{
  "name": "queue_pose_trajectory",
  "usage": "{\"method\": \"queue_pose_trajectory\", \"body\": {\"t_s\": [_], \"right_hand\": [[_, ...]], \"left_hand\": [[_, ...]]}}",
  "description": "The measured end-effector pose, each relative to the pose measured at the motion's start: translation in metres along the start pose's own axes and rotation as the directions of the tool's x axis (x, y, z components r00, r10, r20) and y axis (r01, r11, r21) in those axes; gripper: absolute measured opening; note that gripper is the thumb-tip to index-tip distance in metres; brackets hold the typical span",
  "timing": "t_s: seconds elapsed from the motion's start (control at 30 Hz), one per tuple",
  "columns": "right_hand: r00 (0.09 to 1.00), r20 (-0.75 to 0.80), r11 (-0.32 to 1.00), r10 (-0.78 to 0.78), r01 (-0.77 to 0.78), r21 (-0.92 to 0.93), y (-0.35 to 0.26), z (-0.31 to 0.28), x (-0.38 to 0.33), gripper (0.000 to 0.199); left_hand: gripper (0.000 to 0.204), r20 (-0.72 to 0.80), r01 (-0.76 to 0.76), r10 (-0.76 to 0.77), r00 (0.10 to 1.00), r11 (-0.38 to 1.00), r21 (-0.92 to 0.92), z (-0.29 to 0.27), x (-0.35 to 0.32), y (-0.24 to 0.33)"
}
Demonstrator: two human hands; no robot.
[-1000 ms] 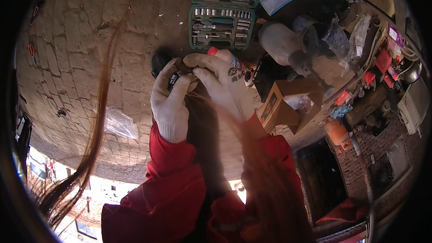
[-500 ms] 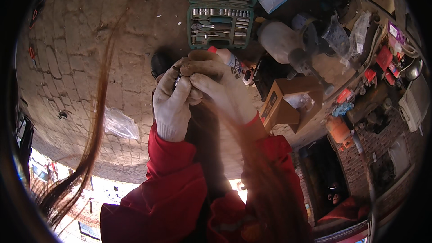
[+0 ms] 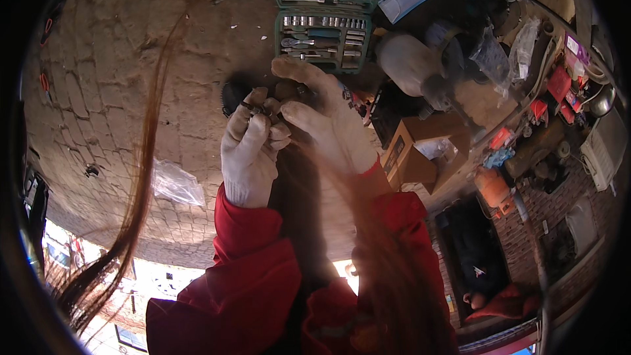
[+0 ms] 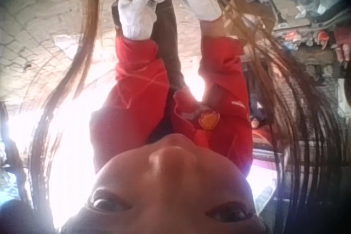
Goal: The person handles small metal socket bits and a socket wrench in a cluttered auto repair workshop. They repeatedly pick up bits, insert them into the wrench, and place them back into an orange socket set case. The person also moves around the workshop and briefly interacts with a cardboard box containing a brake disc.
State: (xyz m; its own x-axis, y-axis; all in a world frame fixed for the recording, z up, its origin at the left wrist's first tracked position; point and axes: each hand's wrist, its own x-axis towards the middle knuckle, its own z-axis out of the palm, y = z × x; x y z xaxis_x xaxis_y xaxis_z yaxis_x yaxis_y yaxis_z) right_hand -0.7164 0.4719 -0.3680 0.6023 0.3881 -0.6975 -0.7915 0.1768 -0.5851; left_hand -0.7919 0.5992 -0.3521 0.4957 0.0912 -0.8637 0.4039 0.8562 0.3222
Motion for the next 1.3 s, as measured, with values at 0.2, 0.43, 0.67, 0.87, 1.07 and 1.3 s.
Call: {"method": "queue_pose_trajectory", "body": {"t_s": [0.2,0.43,0.67,0.87,1.07,1.3], "right_hand": [[0.981,-0.191,0.975,-0.043,0.083,0.207,0.029,-0.042,0.092,0.046],[0.916,-0.388,0.985,-0.101,0.147,0.093,0.059,-0.076,0.194,0.031],[0.892,-0.294,0.939,-0.344,0.33,-0.098,0.072,-0.11,0.271,0.033],[0.852,-0.212,0.792,-0.479,0.316,-0.522,0.073,-0.11,0.297,0.024],[0.8,-0.158,0.222,-0.578,-0.032,-0.975,0.051,-0.08,0.277,0.025],[0.863,0.1,-0.146,-0.495,0.031,-0.989,0.035,-0.082,0.285,0.023]], "left_hand": [[0.04,0.046,-0.02,0.042,0.998,0.915,-0.404,-0.01,0.01,0.005],[0.037,-0.098,-0.08,0.061,0.993,0.976,-0.204,-0.003,0.006,0.012],[0.037,-0.136,-0.066,0.035,0.99,0.969,-0.237,-0.002,0.015,0.022],[0.039,-0.125,-0.055,0.011,0.992,0.934,-0.352,-0.004,0.019,0.025],[0.039,-0.131,-0.048,0.001,0.991,0.932,-0.359,-0.002,0.021,0.026],[0.039,-0.12,-0.056,0.015,0.993,0.935,-0.351,0.002,0.023,0.025]]}}
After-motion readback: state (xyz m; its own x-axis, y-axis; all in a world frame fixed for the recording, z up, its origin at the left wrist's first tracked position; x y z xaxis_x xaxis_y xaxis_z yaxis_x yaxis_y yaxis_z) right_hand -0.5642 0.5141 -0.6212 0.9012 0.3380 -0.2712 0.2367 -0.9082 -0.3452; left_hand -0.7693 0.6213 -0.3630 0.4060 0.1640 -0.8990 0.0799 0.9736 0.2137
